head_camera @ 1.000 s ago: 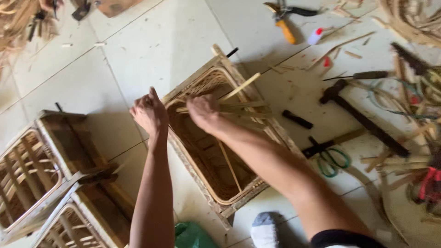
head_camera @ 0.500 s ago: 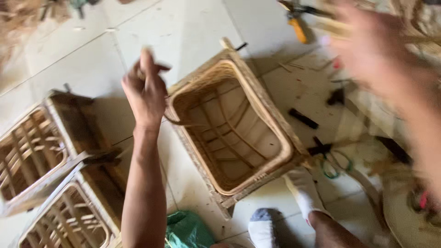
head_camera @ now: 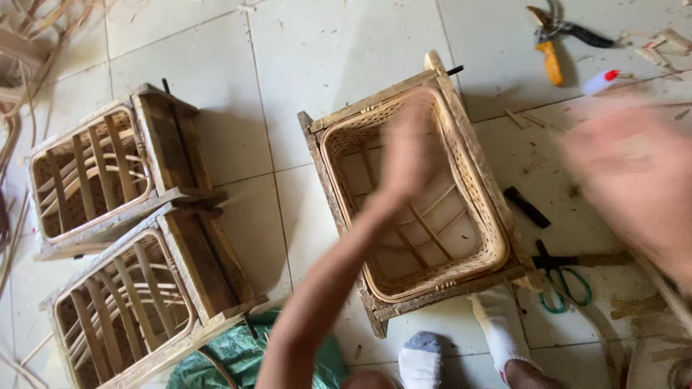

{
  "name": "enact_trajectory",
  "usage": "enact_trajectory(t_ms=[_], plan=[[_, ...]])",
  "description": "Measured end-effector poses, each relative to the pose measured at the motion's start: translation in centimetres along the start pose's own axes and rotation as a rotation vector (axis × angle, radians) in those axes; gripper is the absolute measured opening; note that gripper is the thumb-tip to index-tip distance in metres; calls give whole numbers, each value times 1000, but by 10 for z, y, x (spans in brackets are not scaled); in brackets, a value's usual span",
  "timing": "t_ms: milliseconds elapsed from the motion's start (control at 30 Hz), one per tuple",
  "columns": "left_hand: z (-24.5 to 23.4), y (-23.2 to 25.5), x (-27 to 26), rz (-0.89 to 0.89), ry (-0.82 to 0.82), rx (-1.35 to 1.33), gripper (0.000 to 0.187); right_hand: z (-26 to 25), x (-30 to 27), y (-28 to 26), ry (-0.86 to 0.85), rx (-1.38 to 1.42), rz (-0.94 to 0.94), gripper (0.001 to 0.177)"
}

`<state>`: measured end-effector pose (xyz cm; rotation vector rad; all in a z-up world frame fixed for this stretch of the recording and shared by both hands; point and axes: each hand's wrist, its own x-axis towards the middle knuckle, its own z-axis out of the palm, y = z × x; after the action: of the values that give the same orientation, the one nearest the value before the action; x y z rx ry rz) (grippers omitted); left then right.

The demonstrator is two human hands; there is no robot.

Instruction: The person assembles a rectangular woven basket by inserting bamboo strips into a wooden mold. They use a hammer to secure the strips and a lighter to heat and shape the bamboo edges.

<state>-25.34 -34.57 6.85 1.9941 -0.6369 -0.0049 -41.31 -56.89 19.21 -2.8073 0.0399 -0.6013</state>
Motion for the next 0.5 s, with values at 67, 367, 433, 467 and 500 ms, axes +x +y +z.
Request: enact_trajectory(t_ms=[67, 367, 433, 467, 500], plan=[[-53, -53, -11, -297, 345, -363, 60, 69, 12, -37, -152, 308, -153, 23], [-78, -125, -100, -727, 216, 335, 100, 398, 4, -69, -964, 343, 420, 40], [-75, -136, -99, -798, 185, 342, 97, 397, -1, -73, -947, 559, 593, 40], [-77, -143, -95, -830, 173, 344, 95, 390, -1, -81, -932, 748, 712, 40], [-76, -148, -96, -752, 192, 370, 94, 383, -1, -92, -914, 967, 854, 41]])
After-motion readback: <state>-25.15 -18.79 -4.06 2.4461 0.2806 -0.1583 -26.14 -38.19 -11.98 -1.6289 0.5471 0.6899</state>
